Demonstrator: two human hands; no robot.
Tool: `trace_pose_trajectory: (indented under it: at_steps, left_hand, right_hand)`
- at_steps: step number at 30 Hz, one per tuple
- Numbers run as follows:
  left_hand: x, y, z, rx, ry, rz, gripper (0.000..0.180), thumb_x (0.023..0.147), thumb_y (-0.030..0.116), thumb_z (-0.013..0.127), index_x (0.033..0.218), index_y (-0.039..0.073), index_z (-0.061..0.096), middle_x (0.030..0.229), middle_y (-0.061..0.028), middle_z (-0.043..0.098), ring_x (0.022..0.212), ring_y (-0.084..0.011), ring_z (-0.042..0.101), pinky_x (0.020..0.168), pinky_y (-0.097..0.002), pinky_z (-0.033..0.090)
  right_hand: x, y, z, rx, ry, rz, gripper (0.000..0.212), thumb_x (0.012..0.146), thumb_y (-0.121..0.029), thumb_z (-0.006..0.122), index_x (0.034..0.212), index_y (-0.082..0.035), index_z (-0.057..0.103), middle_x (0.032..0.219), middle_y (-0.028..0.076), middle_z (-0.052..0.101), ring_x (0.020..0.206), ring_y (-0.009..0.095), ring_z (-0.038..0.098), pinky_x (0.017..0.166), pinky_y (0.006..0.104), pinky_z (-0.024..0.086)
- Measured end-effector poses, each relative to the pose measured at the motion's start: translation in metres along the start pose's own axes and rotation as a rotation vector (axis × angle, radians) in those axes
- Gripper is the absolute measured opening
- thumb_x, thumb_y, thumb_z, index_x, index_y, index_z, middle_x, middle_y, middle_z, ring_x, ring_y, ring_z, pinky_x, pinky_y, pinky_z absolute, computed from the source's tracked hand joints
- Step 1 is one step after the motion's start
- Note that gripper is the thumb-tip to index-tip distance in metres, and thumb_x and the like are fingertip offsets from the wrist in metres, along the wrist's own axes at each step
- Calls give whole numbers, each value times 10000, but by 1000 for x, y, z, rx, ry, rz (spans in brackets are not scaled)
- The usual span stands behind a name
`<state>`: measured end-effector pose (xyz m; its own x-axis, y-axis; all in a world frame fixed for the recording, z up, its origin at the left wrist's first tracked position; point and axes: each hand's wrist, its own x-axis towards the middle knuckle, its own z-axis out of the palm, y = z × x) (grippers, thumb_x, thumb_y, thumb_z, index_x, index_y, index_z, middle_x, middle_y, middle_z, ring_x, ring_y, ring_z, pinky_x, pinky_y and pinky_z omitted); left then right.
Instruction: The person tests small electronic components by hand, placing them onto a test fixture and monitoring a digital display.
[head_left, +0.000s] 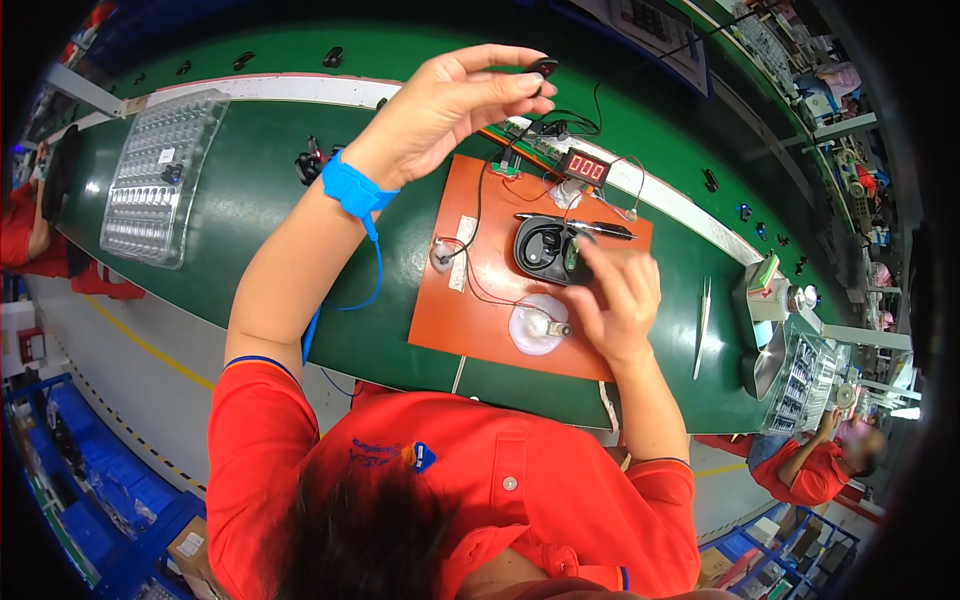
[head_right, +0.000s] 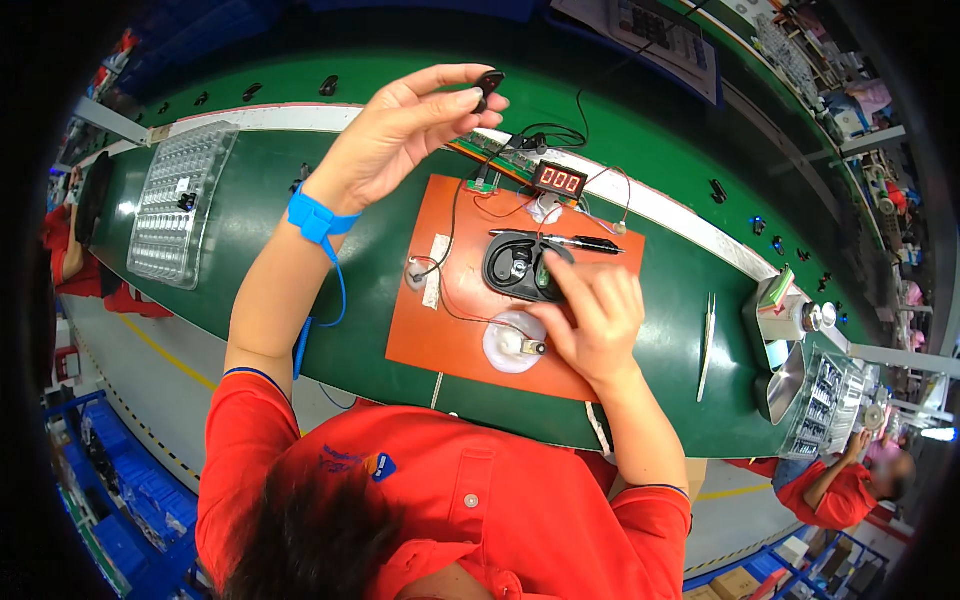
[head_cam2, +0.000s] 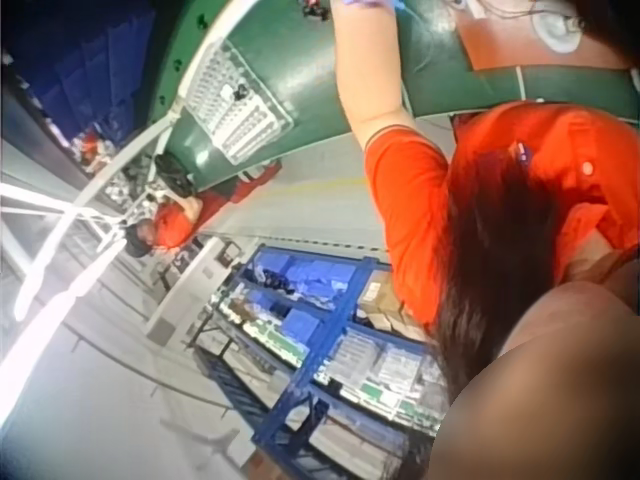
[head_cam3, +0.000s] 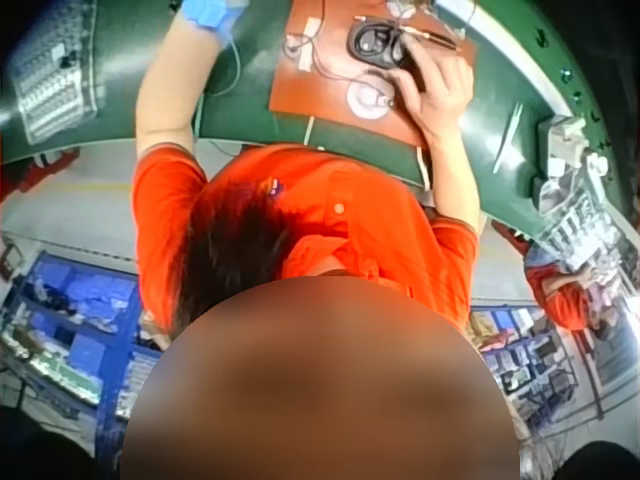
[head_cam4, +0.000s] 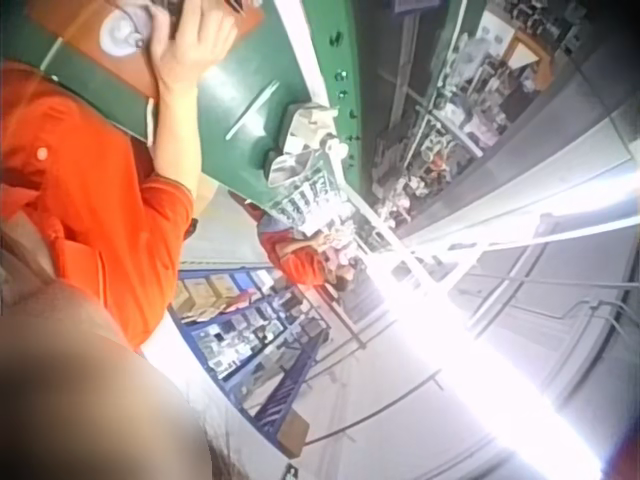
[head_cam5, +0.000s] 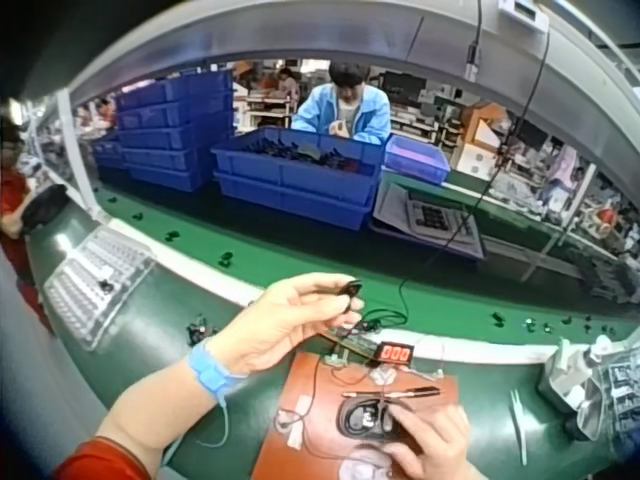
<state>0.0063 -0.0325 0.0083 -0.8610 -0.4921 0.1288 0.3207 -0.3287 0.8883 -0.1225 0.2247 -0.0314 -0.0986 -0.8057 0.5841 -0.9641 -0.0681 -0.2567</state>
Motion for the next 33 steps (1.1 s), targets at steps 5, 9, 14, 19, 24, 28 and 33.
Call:
trace_pose_trajectory:
  at_steps: [5, 9, 14, 19, 24, 28, 33]
  left_hand:
    - [-7, -9, 16, -29, -92, -103, 332, 917, 109, 684, 1225, 4, 620, 1097, -121, 690, 1021, -165, 675, 901, -272, 553]
    - [-8, -15, 24, 147, -196, -149, 303, 912, 43, 653, 1211, 0, 627, 1106, -104, 689, 1029, -149, 667, 902, -259, 553]
    - [-12, -25, 26, 199, -326, -136, 299, 893, -4, 642, 1192, 2, 635, 1110, -81, 689, 1020, -139, 661, 902, -267, 550]
    - [-16, -32, 29, 354, -397, -151, 296, 891, -8, 620, 1186, 12, 627, 1142, -77, 660, 1034, -143, 636, 914, -275, 527]
    - [-21, -38, 40, 703, -431, -69, 284, 835, -21, 638, 1108, 50, 667, 1105, -58, 676, 966, -142, 636, 839, -291, 530]
    - [-23, -51, 49, 882, -492, 45, 287, 794, -31, 628, 1062, 55, 687, 1088, -68, 681, 970, -198, 630, 829, -335, 526]
    - [-22, -72, 44, 944, -517, 419, 298, 766, -46, 595, 1031, 44, 695, 1089, -89, 685, 1030, -279, 608, 883, -383, 513]
  right_hand:
    - [6, 1, 3, 51, -15, 42, 564, 660, -261, 844, 1156, -39, 692, 921, 84, 631, 828, 265, 569, 749, 372, 442]
    - [5, -3, 4, -21, -79, 78, 537, 665, -240, 840, 1141, -40, 694, 957, 88, 619, 878, 265, 560, 762, 370, 441]
    - [5, -4, 9, 12, -62, 143, 434, 684, -167, 825, 1066, -32, 668, 972, 88, 613, 876, 268, 560, 770, 379, 442]
    - [5, -8, 9, 79, -26, 161, 345, 726, -60, 778, 1030, -21, 619, 963, 97, 622, 878, 271, 577, 783, 381, 458]
    - [-10, -6, -4, 444, -2, 247, 276, 754, 13, 729, 1009, -8, 623, 929, 119, 651, 854, 274, 608, 781, 372, 487]
    - [-29, -5, -25, 508, -153, 230, 261, 738, 34, 730, 980, -1, 640, 904, 129, 670, 817, 275, 622, 762, 364, 501]
    - [-33, -11, -24, 434, -175, 135, 266, 713, 35, 748, 959, -10, 656, 893, 118, 676, 791, 272, 623, 733, 363, 501]
